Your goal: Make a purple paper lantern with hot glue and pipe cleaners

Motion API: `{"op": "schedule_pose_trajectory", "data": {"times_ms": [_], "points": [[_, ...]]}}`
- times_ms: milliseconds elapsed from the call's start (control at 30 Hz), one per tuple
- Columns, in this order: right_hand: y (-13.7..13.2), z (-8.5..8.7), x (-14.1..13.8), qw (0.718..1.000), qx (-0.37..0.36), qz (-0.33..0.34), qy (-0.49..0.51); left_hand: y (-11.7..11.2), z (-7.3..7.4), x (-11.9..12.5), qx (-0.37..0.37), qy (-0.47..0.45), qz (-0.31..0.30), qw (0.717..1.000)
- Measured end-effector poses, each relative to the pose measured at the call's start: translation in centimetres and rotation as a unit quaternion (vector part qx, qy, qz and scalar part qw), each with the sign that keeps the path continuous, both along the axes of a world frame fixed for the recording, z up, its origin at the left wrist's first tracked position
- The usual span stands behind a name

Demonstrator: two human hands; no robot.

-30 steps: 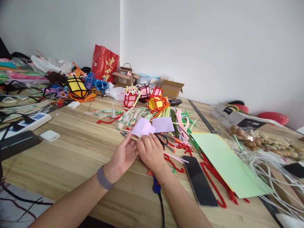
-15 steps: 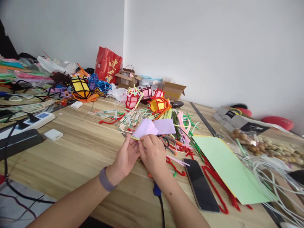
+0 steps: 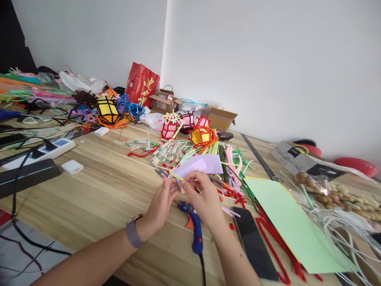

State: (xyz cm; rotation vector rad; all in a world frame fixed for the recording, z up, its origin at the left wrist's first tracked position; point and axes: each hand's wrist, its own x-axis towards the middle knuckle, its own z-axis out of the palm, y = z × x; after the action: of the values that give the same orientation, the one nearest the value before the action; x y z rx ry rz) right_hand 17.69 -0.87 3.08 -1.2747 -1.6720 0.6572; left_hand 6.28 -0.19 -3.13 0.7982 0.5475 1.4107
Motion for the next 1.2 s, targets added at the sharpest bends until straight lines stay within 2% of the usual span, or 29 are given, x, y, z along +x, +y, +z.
{"op": "schedule_pose_trajectory", "data": {"times_ms": [200, 333, 400, 467, 600, 700, 800, 1000, 1200], "points": [[0.1, 0.1, 0.1, 0.999, -0.015, 0.016, 0.041, -0.7, 0.4, -0.6, 0.046, 0.085, 0.047, 0.994], [-0.1, 0.2, 0.1, 0.998, 0.017, 0.029, 0.051, -1.0, 0.7, -1.0, 0.085, 0.171, 0.077, 0.979], [-0.2, 0.1, 0.2, 0.997, 0.037, 0.039, 0.050, -1.0, 0.7, -1.0, 0.091, 0.182, 0.077, 0.976], [-0.3, -0.2, 0.2, 0.997, 0.051, 0.047, 0.044, -0.9, 0.7, -1.0, 0.069, 0.138, 0.074, 0.985], [-0.1, -0.8, 0.2, 0.995, 0.088, 0.043, 0.006, -0.4, 1.0, -0.7, -0.019, -0.035, 0.029, 0.999], [0.0, -0.9, 0.2, 0.986, 0.148, 0.036, -0.062, 0.1, 1.9, -0.7, -0.019, -0.127, -0.026, 0.991], [-0.1, -0.8, 0.3, 0.965, 0.223, 0.041, -0.130, 0.3, 2.9, -1.1, -0.011, -0.191, -0.080, 0.978], [-0.5, -0.6, 0.1, 0.934, 0.302, 0.055, -0.180, 0.2, 3.9, -2.0, -0.038, -0.241, -0.117, 0.963], [-0.6, -0.6, 0.1, 0.901, 0.362, 0.069, -0.230, 0.3, 4.1, -2.5, -0.088, -0.245, -0.118, 0.958]]}}
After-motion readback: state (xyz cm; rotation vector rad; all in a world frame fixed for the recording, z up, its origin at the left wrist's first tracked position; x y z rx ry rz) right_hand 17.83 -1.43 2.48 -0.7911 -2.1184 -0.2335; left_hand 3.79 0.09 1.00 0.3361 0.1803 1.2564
